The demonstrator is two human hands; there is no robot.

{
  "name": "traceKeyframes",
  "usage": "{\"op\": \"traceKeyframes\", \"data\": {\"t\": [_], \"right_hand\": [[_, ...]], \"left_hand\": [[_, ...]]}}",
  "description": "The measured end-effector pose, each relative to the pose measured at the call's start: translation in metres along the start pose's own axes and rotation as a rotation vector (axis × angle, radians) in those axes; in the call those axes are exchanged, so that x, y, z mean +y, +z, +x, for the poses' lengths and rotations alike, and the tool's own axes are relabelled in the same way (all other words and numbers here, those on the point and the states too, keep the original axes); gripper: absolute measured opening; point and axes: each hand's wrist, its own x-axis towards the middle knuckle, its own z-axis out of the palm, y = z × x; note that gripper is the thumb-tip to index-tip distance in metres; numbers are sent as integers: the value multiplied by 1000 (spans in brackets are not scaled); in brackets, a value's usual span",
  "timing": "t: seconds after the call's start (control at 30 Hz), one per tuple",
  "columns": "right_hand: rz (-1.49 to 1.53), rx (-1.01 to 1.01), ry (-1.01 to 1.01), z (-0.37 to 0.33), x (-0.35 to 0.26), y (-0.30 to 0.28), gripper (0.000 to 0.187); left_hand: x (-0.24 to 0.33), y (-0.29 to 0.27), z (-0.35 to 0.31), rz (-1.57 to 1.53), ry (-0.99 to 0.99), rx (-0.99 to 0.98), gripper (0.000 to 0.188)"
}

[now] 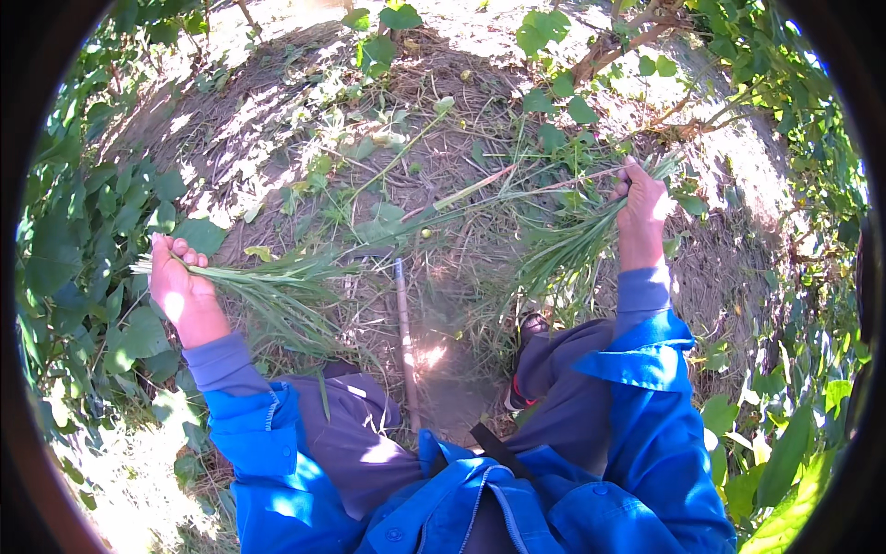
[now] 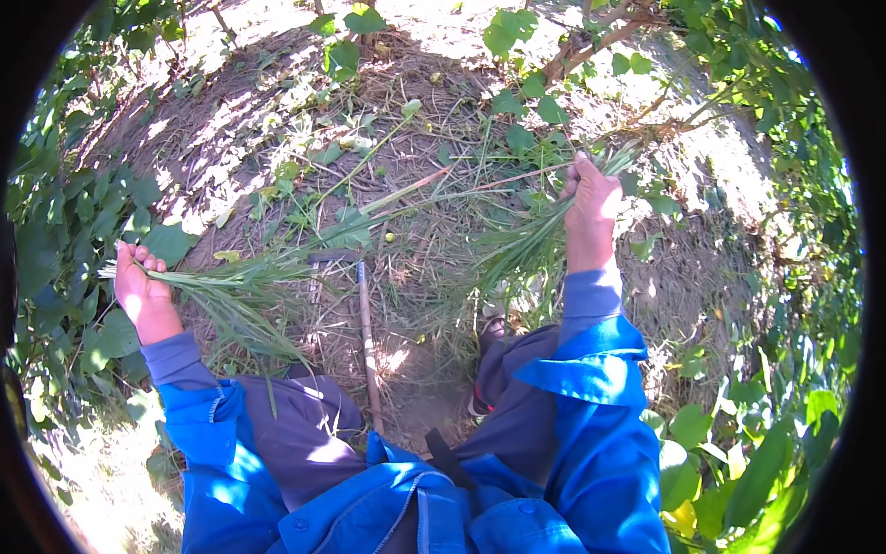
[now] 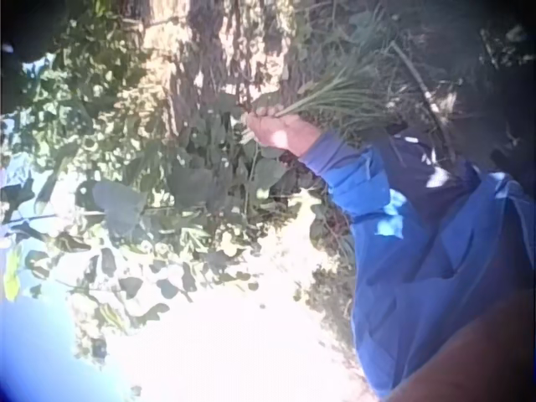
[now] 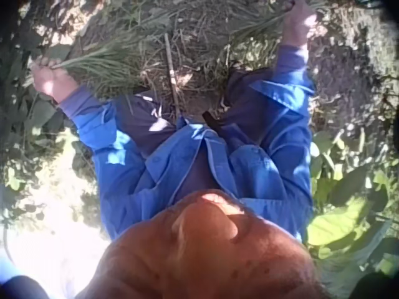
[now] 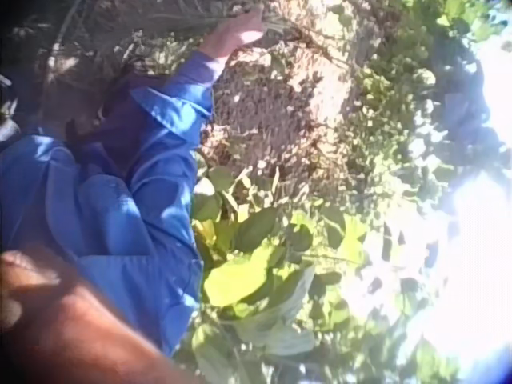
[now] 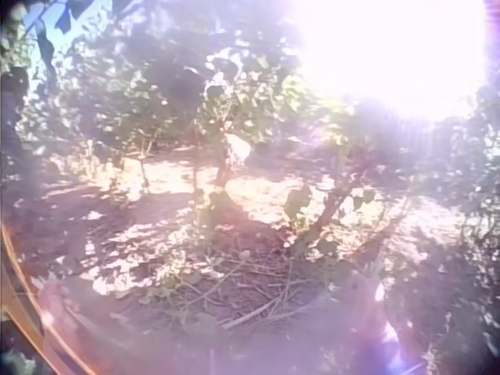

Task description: The person sits on the ground in a vineyard and gathers long grass blades into a bundle. They repeatedly align, fold, and twist the grass with both hands to form a tight bunch.

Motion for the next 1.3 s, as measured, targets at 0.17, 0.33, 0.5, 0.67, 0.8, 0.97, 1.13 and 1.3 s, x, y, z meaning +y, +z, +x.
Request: {"op": "traceKeyframes", "data": {"t": [0.17, 0.33, 0.5, 0.67, 0.8, 0.97, 1.13, 1.3], "right_hand": [[40, -9, -82, -2, 1, 4, 12], [115, -5, 67, -9, -3, 12, 11], [216, -124, 197, -7, -2, 7, 12], [237, -285, 230, -17, 1, 16, 14], [243, -437, 235, -35, 0, 26, 14], [127, -576, 247, -60, 1, 44, 20], [-11, -723, 304, -103, 13, 69, 25], [-251, -862, 339, -141, 24, 83, 26]], "left_hand": [[-5, -9, 12, 2, 13, 34, 24], [-7, -18, 24, -11, 8, 29, 24], [-16, -21, 32, -13, -7, 26, 24], [-12, -8, 16, -8, 28, 33, 23], [-16, 23, -21, 19, 4, -82, 23], [-36, 70, -94, 84, -62, -265, 19], [-66, 83, -159, 207, -237, -561, 19], [-88, 86, -201, 297, -322, -754, 16]]}}
